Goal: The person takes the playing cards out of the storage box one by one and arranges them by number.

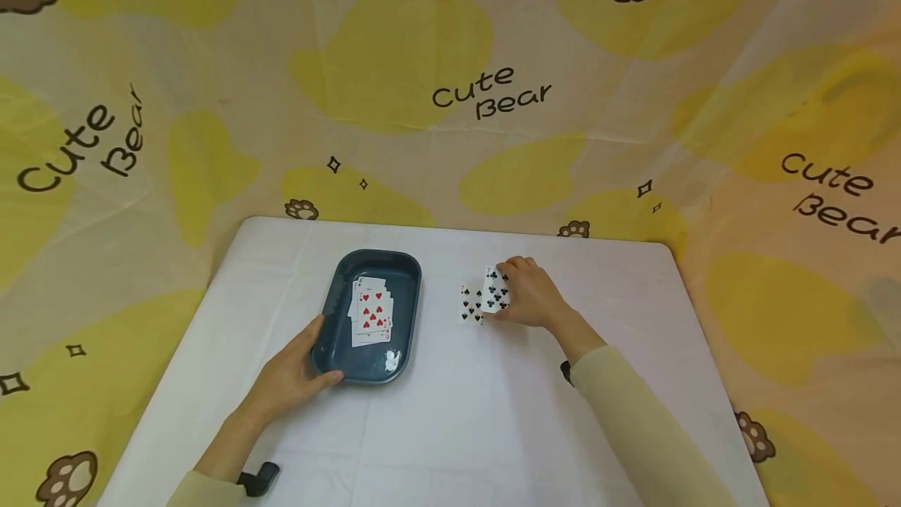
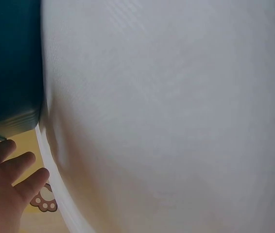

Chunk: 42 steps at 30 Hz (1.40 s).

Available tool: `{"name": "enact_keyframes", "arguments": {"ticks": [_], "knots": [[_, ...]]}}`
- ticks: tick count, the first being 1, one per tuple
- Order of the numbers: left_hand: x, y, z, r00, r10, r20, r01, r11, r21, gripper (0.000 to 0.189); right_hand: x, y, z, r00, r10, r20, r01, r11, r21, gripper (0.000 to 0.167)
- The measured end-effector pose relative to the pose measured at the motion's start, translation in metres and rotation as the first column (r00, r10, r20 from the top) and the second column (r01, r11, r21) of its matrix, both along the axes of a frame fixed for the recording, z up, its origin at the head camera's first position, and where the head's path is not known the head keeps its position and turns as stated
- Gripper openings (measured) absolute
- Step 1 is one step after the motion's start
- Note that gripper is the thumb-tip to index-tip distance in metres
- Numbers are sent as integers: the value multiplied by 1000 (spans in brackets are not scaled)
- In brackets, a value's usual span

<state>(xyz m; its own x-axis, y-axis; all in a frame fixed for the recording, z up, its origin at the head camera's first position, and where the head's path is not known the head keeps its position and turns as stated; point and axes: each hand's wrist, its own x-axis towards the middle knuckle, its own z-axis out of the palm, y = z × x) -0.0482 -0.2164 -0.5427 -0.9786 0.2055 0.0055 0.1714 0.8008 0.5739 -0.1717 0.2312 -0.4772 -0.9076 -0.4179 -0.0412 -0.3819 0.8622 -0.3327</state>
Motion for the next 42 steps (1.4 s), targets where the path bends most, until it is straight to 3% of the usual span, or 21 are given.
{"name": "enact_keyframes", "arguments": {"ticks": [12, 21, 42], "knots": [[1, 0, 1, 1000, 16, 25, -16, 1000, -1, 114, 6, 17, -24, 998, -43, 54, 43, 999, -1, 87], [2, 1, 1, 1000, 10, 3, -10, 1000, 8, 112, 10, 24, -40, 995, -49, 82, 48, 999, 3, 89], [1, 0, 1, 1000, 6, -4, -6, 1000, -6, 112, 6, 30, -57, 992, -47, 120, 50, 998, -23, 85]]}}
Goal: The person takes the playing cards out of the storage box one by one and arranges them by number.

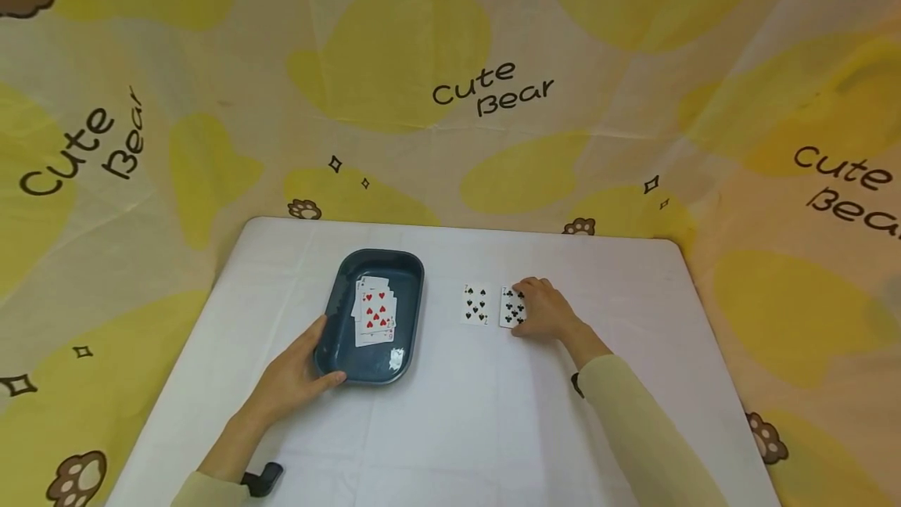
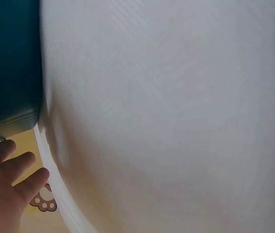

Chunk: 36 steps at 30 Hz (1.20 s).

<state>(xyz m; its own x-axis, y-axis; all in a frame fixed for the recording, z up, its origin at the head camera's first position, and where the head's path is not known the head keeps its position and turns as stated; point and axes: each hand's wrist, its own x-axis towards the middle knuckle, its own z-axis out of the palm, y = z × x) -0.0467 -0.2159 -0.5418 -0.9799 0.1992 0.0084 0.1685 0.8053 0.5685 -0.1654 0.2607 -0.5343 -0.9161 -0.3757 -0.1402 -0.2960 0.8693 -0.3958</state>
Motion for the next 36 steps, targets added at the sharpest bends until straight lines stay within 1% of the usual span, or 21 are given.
{"name": "enact_keyframes", "arguments": {"ticks": [6, 14, 27, 36], "knots": [[0, -1, 2, 1000, -5, 5, 5, 1000, 7, 112, -2, 2, -3, 1000, 10, -5, -10, 1000, 11, 85], [0, -1, 1, 1000, -9, -6, 9, 1000, -1, 112, -1, 1, 1, 1000, 16, -9, -16, 1000, 5, 84], [2, 0, 2, 1000, 4, -4, -4, 1000, 11, 113, -2, 3, 0, 1000, 30, 7, -30, 999, 40, 82], [2, 0, 3, 1000, 8, 7, -8, 1000, 5, 112, -2, 2, 1, 999, 40, 11, -40, 999, 34, 80]]}}
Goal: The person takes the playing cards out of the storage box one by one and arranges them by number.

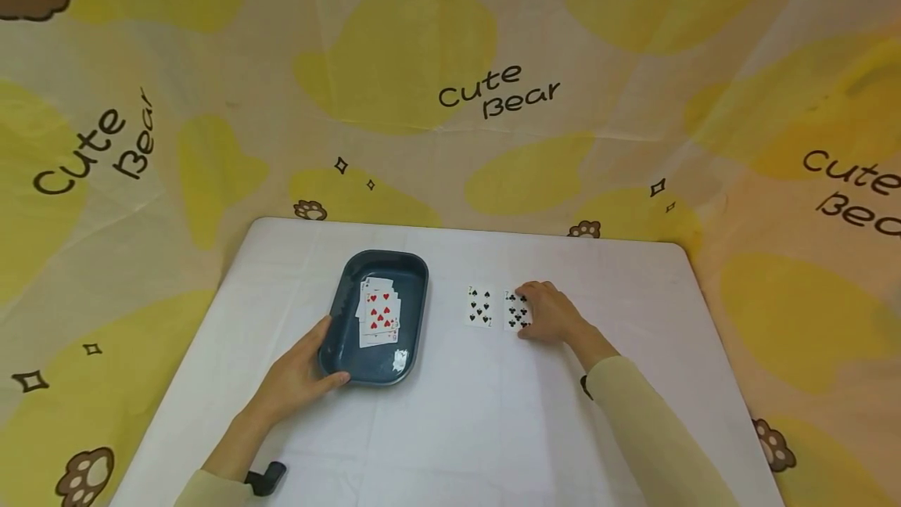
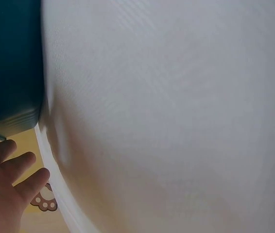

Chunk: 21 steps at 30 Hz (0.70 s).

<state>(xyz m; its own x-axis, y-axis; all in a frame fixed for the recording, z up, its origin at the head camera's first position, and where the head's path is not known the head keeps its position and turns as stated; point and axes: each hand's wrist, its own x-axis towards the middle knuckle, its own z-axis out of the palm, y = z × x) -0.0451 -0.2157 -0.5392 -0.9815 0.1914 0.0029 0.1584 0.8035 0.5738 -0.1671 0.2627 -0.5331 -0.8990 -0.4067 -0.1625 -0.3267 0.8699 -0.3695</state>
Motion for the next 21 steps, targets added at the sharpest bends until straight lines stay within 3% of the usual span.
{"name": "enact_keyframes", "arguments": {"ticks": [7, 13, 21], "knots": [[-1, 1, 1, 1000, -1, 9, 1, 1000, -4, 112, 1, 2, 8, 1000, -12, -3, 12, 1000, -4, 78], [-1, 0, -1, 1000, 0, -5, 0, 1000, -11, 112, 0, 0, 21, 999, -43, -2, 43, 995, -92, 80], [-1, 1, 0, 1000, -8, -12, 8, 1000, 1, 112, -1, -14, 43, 992, 19, -124, -36, 991, -131, 77]]}}
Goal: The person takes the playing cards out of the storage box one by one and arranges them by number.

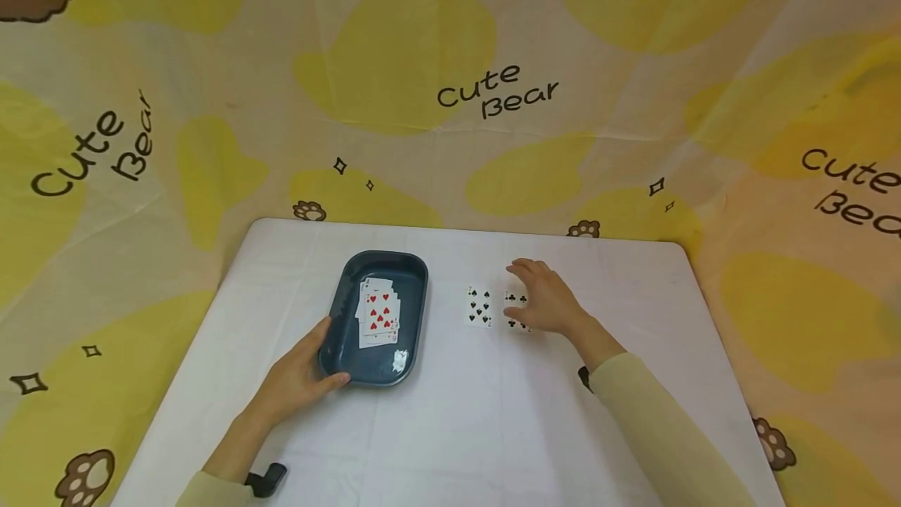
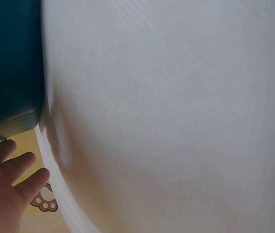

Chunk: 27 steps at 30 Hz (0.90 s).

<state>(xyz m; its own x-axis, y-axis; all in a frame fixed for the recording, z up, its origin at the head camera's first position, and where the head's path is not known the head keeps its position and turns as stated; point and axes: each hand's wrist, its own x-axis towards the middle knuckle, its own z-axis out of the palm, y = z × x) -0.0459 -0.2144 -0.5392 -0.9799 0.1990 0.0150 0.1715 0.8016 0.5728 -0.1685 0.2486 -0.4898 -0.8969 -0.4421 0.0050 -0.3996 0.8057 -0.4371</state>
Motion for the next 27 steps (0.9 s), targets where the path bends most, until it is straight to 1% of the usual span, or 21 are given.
{"name": "enact_keyframes", "arguments": {"ticks": [3, 6, 9, 11, 16, 22, 25, 27], "knots": [[-1, 0, 0, 1000, -3, -3, 3, 1000, 3, 112, 1, -12, 11, 999, 19, -42, -19, 1000, -4, 77], [0, 0, 1, 1000, -4, 1, 4, 1000, 4, 112, 1, -25, 18, 995, 55, -87, -55, 998, -2, 78], [0, 1, 2, 1000, 3, 9, -3, 1000, 1, 112, 0, -42, 22, 988, 98, -121, -98, 995, 4, 80], [1, 0, 2, 1000, 5, 13, -5, 1000, 0, 111, 0, -54, 23, 985, 117, -128, -117, 993, 6, 82], [0, 0, 1, 1000, 5, 17, -5, 1000, 2, 112, 0, -83, 24, 980, 150, -127, -148, 989, 26, 85], [0, 1, 0, 1000, 4, 18, -4, 1000, -6, 113, 1, -116, 20, 975, 184, -123, -179, 982, 53, 87], [0, 1, 0, 1000, 6, 20, -5, 1000, -6, 113, 1, -131, 18, 970, 209, -122, -204, 978, 51, 89], [0, 0, -1, 1000, 10, 27, -10, 1000, -8, 112, 1, -142, 17, 967, 229, -107, -224, 973, 57, 91]]}}
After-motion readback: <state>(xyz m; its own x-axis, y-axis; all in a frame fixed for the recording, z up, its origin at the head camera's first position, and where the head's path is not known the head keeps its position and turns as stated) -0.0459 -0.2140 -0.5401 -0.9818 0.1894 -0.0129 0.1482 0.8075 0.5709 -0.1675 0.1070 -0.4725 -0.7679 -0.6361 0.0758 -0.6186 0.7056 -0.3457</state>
